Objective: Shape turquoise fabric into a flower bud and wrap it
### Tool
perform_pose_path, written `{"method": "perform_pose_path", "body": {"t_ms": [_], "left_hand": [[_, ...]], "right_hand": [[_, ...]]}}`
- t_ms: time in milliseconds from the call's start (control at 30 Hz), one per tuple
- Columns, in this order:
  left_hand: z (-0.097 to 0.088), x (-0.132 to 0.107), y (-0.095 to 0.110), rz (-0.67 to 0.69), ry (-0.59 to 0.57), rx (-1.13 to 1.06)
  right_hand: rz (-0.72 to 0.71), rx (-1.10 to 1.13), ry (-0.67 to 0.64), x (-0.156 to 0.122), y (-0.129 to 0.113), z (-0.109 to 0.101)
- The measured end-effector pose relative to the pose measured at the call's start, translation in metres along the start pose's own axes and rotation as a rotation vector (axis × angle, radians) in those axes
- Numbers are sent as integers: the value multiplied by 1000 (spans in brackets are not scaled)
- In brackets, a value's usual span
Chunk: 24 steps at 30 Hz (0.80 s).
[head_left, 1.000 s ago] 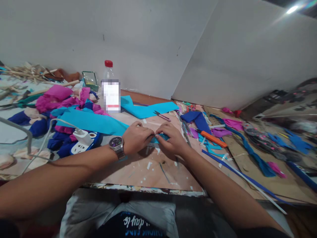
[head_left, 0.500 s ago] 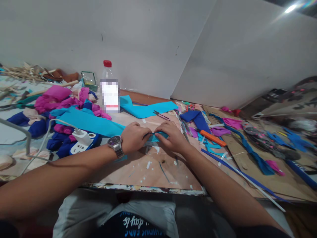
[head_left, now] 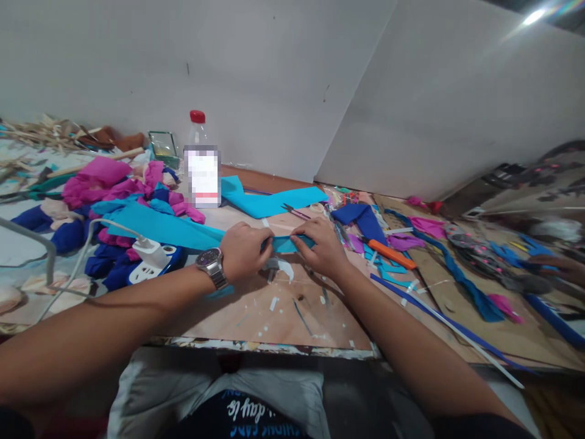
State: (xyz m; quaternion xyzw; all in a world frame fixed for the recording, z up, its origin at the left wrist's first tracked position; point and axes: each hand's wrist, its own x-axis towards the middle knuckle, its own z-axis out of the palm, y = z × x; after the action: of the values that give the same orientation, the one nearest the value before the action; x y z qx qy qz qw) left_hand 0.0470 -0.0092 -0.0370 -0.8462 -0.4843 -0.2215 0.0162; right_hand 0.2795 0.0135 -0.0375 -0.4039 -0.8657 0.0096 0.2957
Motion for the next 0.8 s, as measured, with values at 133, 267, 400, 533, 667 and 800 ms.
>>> {"method": "perform_pose_path", "body": {"t_ms": [133, 267, 400, 533, 667, 800], "left_hand": [[-4, 1, 1, -65, -47, 41], [-6, 2, 2, -101, -101, 61], [-7, 4, 1, -103, -121, 66], [-5, 5, -1, -67, -102, 35], [-2, 4, -1, -58, -74, 31], [-1, 4, -1, -52, -70, 23]], "right_hand": [[34, -82, -41, 0, 0, 0], [82, -105, -86, 0, -2, 0], [156, -118, -45, 0, -1, 2], [165, -109, 5, -1, 3, 4], [125, -96, 3, -2, 5, 5], [104, -93, -17, -3, 5, 5]]}}
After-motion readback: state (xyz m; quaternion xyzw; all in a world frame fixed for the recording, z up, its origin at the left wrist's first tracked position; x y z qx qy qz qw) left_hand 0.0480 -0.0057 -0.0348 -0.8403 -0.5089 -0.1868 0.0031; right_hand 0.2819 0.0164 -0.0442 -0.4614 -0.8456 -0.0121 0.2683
